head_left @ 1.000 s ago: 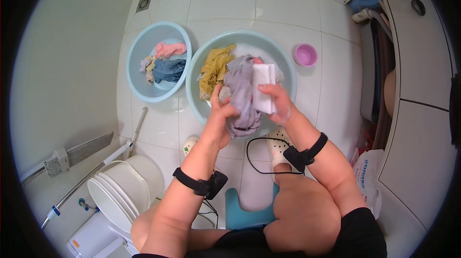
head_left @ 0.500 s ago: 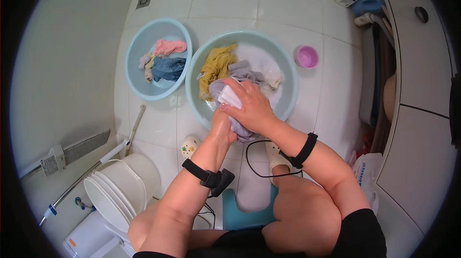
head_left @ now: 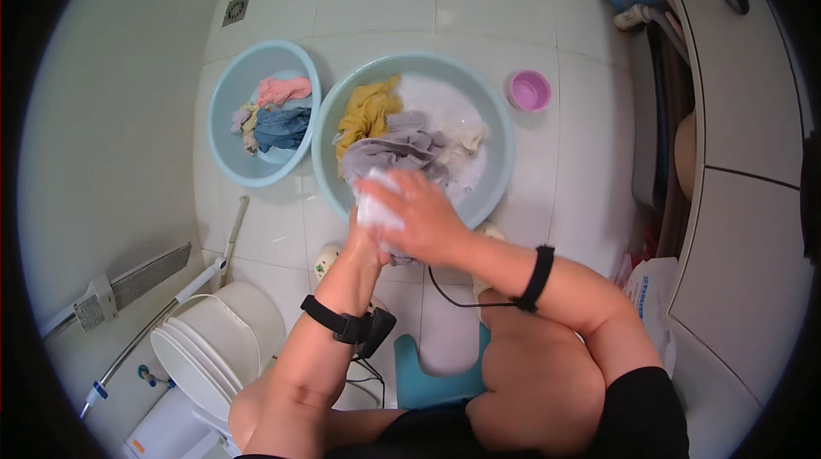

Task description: Hand wash children's clothing in a basin using detergent and a bar of soap.

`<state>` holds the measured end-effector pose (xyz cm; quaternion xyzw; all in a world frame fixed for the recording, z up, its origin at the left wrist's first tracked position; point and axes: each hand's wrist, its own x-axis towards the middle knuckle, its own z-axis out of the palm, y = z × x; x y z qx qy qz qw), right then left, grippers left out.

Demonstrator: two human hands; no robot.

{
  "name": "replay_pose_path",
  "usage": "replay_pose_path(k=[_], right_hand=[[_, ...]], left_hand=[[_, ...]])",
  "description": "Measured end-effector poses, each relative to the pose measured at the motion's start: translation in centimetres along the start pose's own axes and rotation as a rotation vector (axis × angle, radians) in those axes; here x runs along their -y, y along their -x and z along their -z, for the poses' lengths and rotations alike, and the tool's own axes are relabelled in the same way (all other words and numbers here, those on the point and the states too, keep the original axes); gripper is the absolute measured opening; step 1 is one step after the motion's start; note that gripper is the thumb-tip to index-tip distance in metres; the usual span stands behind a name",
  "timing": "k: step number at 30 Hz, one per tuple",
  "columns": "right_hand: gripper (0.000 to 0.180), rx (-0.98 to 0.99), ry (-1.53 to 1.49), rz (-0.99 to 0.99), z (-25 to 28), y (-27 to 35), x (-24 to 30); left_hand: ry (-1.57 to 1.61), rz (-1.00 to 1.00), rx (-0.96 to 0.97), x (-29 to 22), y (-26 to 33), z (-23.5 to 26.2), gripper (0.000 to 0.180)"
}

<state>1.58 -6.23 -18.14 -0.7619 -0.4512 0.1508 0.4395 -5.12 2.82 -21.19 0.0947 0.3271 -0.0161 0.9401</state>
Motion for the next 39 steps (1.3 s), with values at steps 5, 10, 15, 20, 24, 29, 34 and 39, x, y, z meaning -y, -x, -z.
replay_pose_path(k=[5, 10, 15, 20, 24, 29, 34, 39], right_hand=[[0.052, -0.023, -0.035, -0.203, 1.3, -0.6, -1.5], [0.050, 0.012, 0.079, 0.006, 1.5, -0.5, -0.6], [0.049, -0.043, 0.068, -0.067, 2.3, -0.3, 1.3], [0.054, -0.075, 0.039, -0.275, 2.1, -1.6, -3.0], [0.049, -0.024, 0.102, 0.038, 2.4, 0.1, 1.7], [0.053, -0.034, -0.046, -0.312, 1.4, -1.3, -4.0], [0.048, -0.245, -1.125, -0.882, 1.5, 0.4, -7.9], [0.047, -0.162, -1.872, -0.819, 3.2, -0.4, -8.1]], left_hand=[[-0.250, 0.066, -0.350, -0.2, 0.3, -2.3, 0.044], [-0.331, 0.019, -0.161, -1.3, 0.6, -2.4, 0.043], [-0.307, 0.027, -0.274, -1.0, -0.3, -1.0, 0.042], [-0.415, 0.057, -0.196, -1.4, -0.1, -2.4, 0.041], [-0.334, -0.040, -0.198, -1.2, 0.5, -1.8, 0.041], [-0.355, -0.023, -0.133, -1.7, 0.8, -1.9, 0.040], [-1.618, -0.582, 0.190, -2.8, 2.7, -1.7, 0.049], [-0.123, 0.144, 0.059, -2.4, 2.5, -5.1, 0.075]])
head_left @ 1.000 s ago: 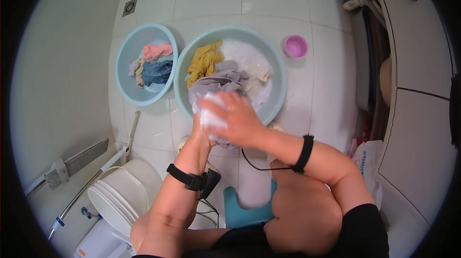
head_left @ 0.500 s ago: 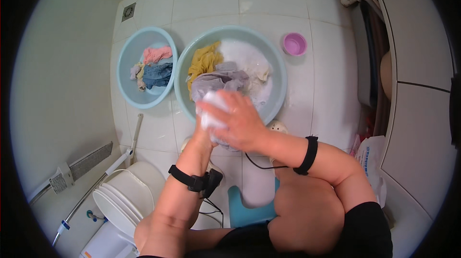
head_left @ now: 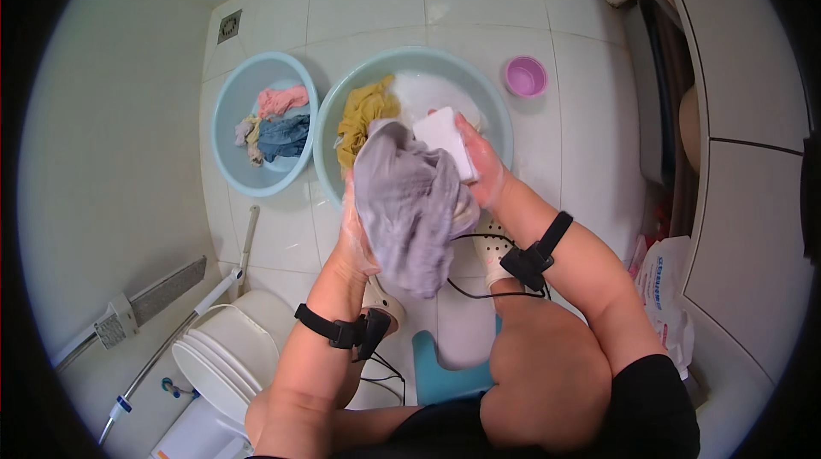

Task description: Hand wash children's clothing in a basin using detergent and a bar of soap.

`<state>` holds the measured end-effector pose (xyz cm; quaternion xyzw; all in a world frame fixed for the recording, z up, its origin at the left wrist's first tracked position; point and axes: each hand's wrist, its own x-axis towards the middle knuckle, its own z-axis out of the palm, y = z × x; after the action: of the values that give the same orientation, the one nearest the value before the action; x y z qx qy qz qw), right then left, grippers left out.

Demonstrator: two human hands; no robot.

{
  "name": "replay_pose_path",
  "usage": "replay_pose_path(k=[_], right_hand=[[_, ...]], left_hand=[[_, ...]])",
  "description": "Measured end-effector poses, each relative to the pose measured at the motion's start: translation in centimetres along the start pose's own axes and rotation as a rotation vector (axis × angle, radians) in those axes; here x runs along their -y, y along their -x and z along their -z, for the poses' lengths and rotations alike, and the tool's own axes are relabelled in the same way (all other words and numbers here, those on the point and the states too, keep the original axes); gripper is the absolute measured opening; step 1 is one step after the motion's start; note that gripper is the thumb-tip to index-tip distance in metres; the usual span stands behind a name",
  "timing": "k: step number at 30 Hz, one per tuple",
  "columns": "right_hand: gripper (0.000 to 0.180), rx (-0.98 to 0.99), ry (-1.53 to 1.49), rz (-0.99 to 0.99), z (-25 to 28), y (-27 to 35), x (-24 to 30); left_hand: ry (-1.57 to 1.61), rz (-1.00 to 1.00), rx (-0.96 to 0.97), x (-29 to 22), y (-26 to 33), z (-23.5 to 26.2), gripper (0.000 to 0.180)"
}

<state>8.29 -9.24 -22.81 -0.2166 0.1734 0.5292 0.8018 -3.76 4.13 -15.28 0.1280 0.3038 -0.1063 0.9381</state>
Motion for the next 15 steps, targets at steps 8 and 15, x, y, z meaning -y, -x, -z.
replay_pose_path(k=[8, 15], right_hand=[[0.053, 0.183, 0.174, 0.072, -5.1, 0.8, 0.7], [0.053, 0.096, 1.083, 0.500, -7.0, 1.8, 0.4]], left_hand=[[-0.351, -0.040, -0.119, -0.7, 0.6, -0.1, 0.058], [-0.635, -0.221, -0.123, -1.4, -0.1, -1.3, 0.051]])
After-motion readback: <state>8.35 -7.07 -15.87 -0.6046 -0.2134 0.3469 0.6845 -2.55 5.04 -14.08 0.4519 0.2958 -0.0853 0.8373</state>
